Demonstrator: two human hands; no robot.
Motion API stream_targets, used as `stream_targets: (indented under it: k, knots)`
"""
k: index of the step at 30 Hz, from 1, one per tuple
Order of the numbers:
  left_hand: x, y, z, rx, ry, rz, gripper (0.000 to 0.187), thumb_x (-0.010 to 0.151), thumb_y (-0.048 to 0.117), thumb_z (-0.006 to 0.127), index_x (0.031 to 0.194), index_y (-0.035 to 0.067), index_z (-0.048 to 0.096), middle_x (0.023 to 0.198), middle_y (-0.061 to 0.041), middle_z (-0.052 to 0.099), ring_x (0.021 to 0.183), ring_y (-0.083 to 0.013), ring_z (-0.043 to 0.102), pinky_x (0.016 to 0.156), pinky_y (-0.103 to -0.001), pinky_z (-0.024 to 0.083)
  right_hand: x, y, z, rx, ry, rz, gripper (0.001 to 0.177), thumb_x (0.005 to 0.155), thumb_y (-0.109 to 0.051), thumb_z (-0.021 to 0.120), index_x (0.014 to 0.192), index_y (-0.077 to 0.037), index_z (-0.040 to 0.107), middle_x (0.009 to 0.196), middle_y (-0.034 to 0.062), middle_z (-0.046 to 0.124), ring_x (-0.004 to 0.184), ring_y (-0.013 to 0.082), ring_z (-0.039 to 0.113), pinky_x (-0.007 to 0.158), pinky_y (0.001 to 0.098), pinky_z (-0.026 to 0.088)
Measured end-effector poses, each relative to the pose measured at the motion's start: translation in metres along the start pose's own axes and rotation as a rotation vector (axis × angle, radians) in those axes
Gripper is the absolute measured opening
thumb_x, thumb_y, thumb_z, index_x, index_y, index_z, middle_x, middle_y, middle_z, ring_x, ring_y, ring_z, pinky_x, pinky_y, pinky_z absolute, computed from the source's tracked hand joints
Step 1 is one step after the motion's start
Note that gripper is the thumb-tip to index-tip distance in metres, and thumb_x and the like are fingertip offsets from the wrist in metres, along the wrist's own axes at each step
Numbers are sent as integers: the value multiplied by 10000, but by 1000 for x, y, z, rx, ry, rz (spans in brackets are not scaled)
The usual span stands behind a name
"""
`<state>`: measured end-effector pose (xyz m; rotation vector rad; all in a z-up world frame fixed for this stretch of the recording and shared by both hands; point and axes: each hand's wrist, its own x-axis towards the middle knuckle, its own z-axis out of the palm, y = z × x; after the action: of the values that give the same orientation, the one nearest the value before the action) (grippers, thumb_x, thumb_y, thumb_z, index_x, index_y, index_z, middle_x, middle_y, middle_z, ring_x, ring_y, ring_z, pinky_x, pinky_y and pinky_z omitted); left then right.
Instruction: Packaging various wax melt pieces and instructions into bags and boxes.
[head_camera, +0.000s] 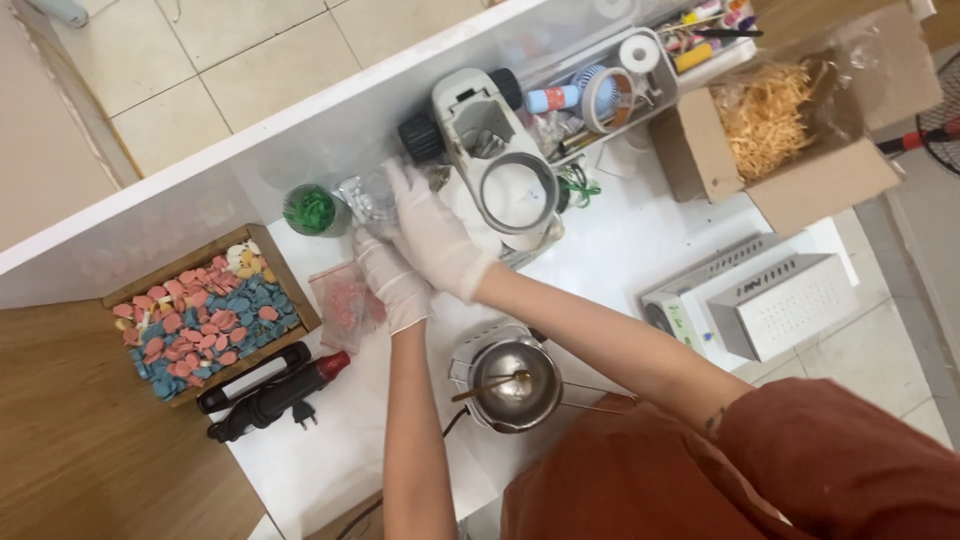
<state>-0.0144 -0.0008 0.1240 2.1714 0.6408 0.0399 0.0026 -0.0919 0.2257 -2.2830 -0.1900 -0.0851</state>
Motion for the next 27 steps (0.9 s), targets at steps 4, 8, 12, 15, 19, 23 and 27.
stream_targets:
  k: [4,8,12,15,19,23,27]
  knots:
    - [-2,-24,1,-977,-112,-372,479,1037,327,448,1226,-78,619,1228,-306,685,1072,-440,658,895,-496,543,-68,-16,-80,271,-318,19,439,993,-146,656,1403,-56,530,1281,175,602,1175,301,651,1030,363,528]
    - [-40,7,-49,63,140,266,534,787,122,819,1213,-82,570,1225,-308,610,1127,-407,598,994,-444,481,-149,10,-136,222,-308,86,287,972,-167,650,1243,-82,687,1186,123,703,1070,274,680,930,347,538]
    - [-100,63,-112,-204,-2,-35,435,900,167,728,1271,-16,593,1214,-155,689,1124,-269,664,1005,-368,490,-234,60,-159,198,-129,294,237,934,-199,695,1133,-81,751,1072,73,761,971,160,721,877,282,566]
    - [-159,67,-130,-259,79,22,315,951,173,708,1206,-8,664,1215,-150,673,1128,-272,632,990,-389,466,-268,55,-177,344,-96,779,258,975,-180,636,1179,-76,757,988,44,759,971,115,671,888,257,513]
    - [-230,17,-107,-532,-165,-162,218,973,218,658,1110,52,694,1003,-51,721,914,-141,657,829,-301,536,-299,58,-180,445,-20,829,245,972,-161,628,1153,-58,756,971,24,749,953,98,663,890,241,510]
    - [-298,11,-80,-421,-850,-418,306,970,335,609,1121,72,646,908,-69,698,726,-155,602,614,-291,439,-312,55,-189,414,-7,740,238,948,-153,644,1136,-70,764,1028,27,730,958,113,665,890,259,528]
    - [-345,-7,-50,-377,-1157,-655,490,982,469,531,1344,142,500,1281,-68,682,1034,-207,707,840,-362,551,-321,43,-207,296,51,703,214,929,-144,661,1088,-68,782,1087,10,761,993,101,690,915,255,535]
